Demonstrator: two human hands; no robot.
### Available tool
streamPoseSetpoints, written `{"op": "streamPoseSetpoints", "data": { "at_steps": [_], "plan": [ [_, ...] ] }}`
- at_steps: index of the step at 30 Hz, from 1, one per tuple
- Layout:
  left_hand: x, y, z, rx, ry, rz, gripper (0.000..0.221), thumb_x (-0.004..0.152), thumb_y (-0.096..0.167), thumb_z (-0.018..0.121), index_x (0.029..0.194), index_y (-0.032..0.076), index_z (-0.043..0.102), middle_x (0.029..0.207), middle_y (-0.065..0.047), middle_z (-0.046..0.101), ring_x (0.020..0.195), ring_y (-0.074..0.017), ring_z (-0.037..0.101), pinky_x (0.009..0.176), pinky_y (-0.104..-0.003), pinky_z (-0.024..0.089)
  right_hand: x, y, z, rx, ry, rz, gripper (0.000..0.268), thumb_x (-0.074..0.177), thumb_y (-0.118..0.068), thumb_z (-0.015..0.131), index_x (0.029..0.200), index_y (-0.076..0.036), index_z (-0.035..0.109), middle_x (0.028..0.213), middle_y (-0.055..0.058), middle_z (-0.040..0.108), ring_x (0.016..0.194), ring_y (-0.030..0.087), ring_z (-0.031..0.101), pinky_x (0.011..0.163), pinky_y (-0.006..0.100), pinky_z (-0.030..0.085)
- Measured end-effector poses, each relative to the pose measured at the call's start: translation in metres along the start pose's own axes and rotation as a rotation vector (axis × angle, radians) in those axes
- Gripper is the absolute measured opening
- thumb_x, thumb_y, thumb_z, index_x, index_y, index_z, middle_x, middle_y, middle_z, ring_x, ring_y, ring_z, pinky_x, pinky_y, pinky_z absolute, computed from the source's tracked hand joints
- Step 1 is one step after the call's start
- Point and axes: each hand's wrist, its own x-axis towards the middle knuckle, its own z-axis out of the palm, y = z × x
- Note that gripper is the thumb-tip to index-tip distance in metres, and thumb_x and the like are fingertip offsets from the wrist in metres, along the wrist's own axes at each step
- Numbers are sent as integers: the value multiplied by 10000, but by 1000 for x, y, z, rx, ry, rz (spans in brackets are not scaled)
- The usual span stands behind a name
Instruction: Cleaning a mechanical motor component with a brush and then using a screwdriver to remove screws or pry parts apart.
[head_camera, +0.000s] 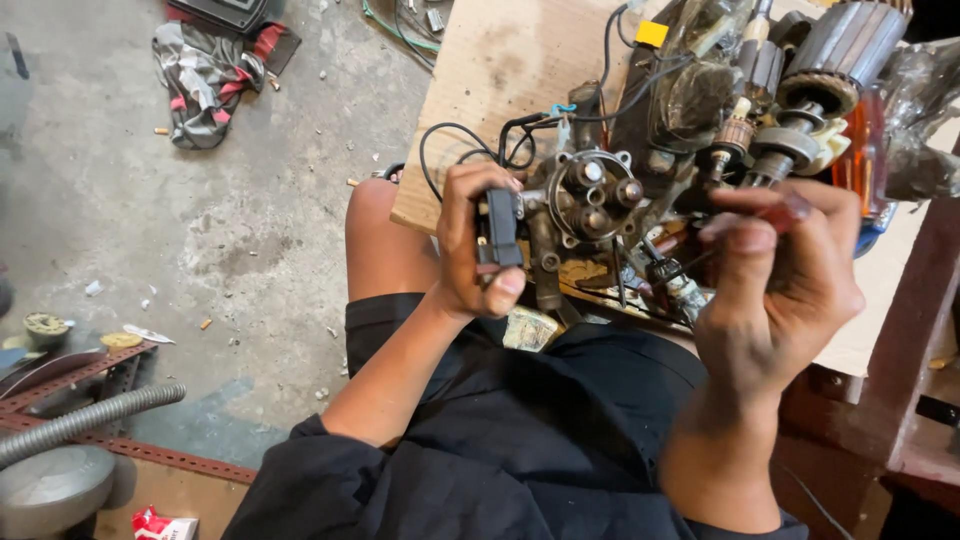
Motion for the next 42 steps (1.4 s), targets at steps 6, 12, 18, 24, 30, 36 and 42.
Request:
{"op": "streamPoseSetpoints", "data": {
  "at_steps": [6,12,18,24,30,36,42],
  "plan": [
    [11,20,3,-235,93,-290,510,787,510,405,998,46,392,912,-82,474,834,-151,492,675,-268,481,-29,21,-5,262,291,91,307,925,-240,427,922,66,404,848,176,435,626,285,540,542,298,435],
    [14,15,3,-183,103,-304,362,834,364,375,996,47,433,914,-75,503,861,-167,523,796,-287,432,-35,27,-14,292,143,-59,171,932,-101,388,1021,45,392,895,205,500,750,272,565,641,307,527],
    [10,4,2,-542,107,-373,359,770,361,406,947,52,453,845,-109,523,795,-224,552,689,-302,441,-47,25,-22,64,38,-59,229,872,-132,451,978,66,496,921,172,563,788,251,577,708,289,445],
    [0,-19,4,-594,152,-310,489,760,426,399,1011,9,444,856,-158,509,830,-224,540,747,-322,445,-44,32,-22,281,87,-171,190,808,-61,500,857,117,545,706,189,574,586,243,572,552,337,467],
    [1,-16,3,-539,112,-260,528,747,434,415,1007,-24,440,841,-182,507,837,-238,543,759,-334,446,-51,40,-27,239,94,-158,195,799,-69,517,874,105,563,726,185,582,609,251,573,566,337,453],
    [1,-14,5,-412,76,-168,555,726,464,411,973,-32,439,816,-176,474,801,-244,532,763,-343,435,-56,44,-28,312,119,-188,217,819,-77,464,834,132,517,683,187,556,572,247,548,559,338,453],
    [0,-11,6,-342,80,-132,560,694,454,421,957,-40,451,807,-175,476,785,-252,542,755,-341,436,-52,39,-26,264,94,-220,215,820,-85,473,824,124,524,683,184,559,575,255,557,548,336,449]
  ]
}}
